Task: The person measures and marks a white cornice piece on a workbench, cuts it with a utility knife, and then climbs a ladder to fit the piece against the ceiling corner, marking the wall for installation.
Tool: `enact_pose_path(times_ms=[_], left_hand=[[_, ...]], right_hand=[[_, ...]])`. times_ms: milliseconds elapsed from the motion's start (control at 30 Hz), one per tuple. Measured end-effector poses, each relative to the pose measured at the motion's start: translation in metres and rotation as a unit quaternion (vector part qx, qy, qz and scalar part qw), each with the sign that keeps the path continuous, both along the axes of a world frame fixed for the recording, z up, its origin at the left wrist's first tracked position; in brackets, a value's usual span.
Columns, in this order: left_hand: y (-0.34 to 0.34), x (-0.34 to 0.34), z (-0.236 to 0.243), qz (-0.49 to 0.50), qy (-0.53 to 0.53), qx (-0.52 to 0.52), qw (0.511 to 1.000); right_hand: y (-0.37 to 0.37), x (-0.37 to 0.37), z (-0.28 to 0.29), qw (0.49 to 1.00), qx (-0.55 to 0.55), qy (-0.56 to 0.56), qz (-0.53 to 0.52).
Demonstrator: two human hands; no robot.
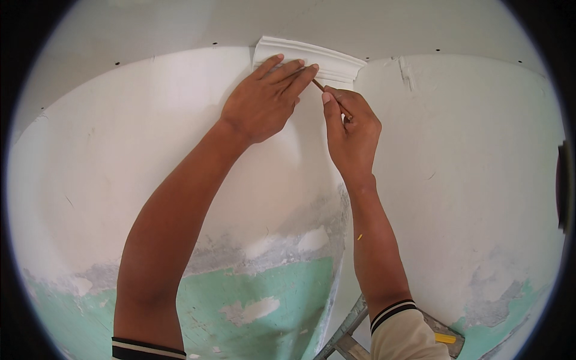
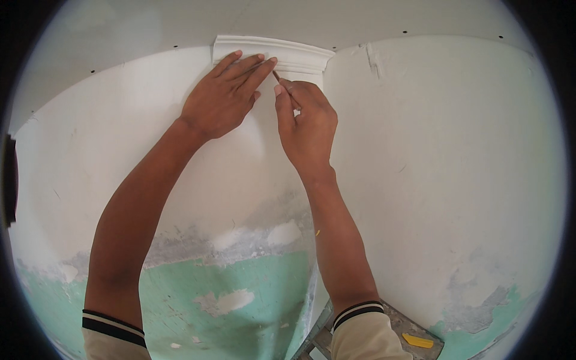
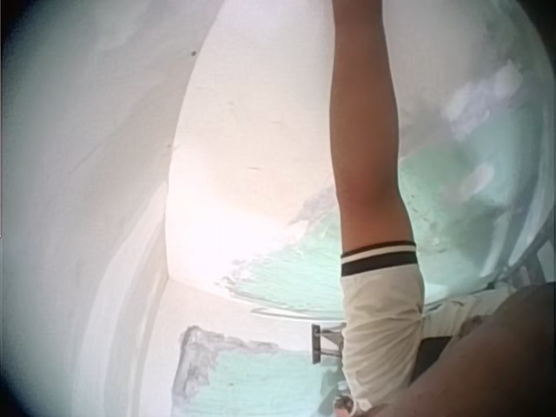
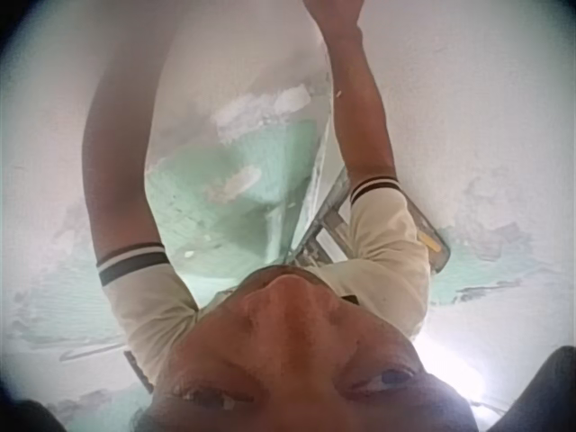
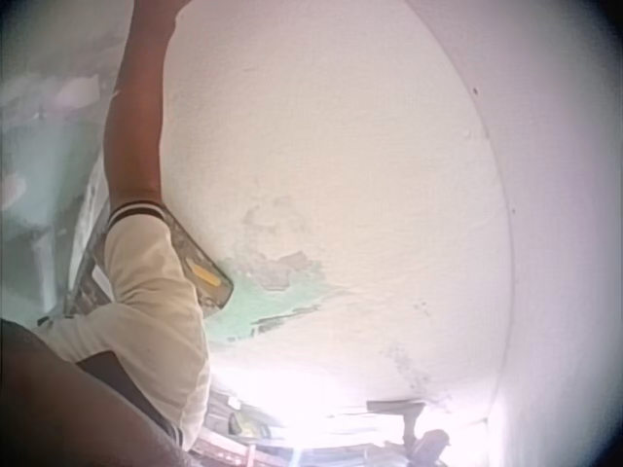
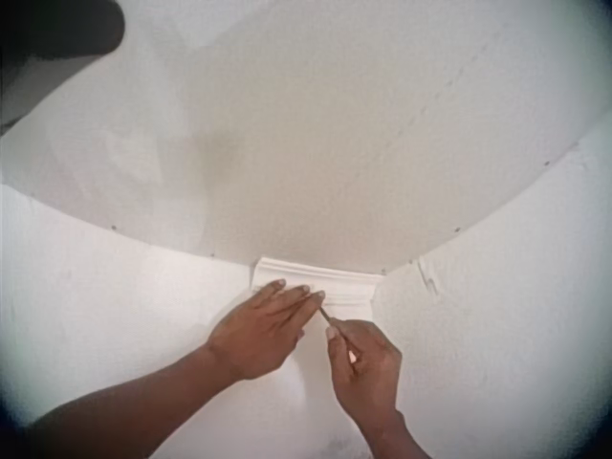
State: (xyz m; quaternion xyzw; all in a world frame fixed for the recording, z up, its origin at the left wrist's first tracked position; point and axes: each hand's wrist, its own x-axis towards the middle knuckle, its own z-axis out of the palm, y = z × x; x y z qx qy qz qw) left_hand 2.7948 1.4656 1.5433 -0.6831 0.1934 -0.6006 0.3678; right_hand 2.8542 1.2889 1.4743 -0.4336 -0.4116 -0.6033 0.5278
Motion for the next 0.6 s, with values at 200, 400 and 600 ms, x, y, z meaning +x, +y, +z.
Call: enact_pose_path(times_ms=[200, 400, 600], left_hand=[[0.001, 0.0, 0.0, 0.014, 0.002, -0.004, 1.0], [-0.006, -0.001, 0.0, 0.023, -0.003, -0.005, 1.0], [-0.002, -0.002, 0.0, 0.033, 0.001, 0.004, 0.999]], right_hand=[[0.0, 0.007, -0.008, 0.998, 0.021, 0.015, 0.052], [-0.037, 0.025, -0.012, 0.988, 0.098, 0.11, 0.049], [-0.055, 0.016, -0.003, 0.98, 0.103, 0.151, 0.073]])
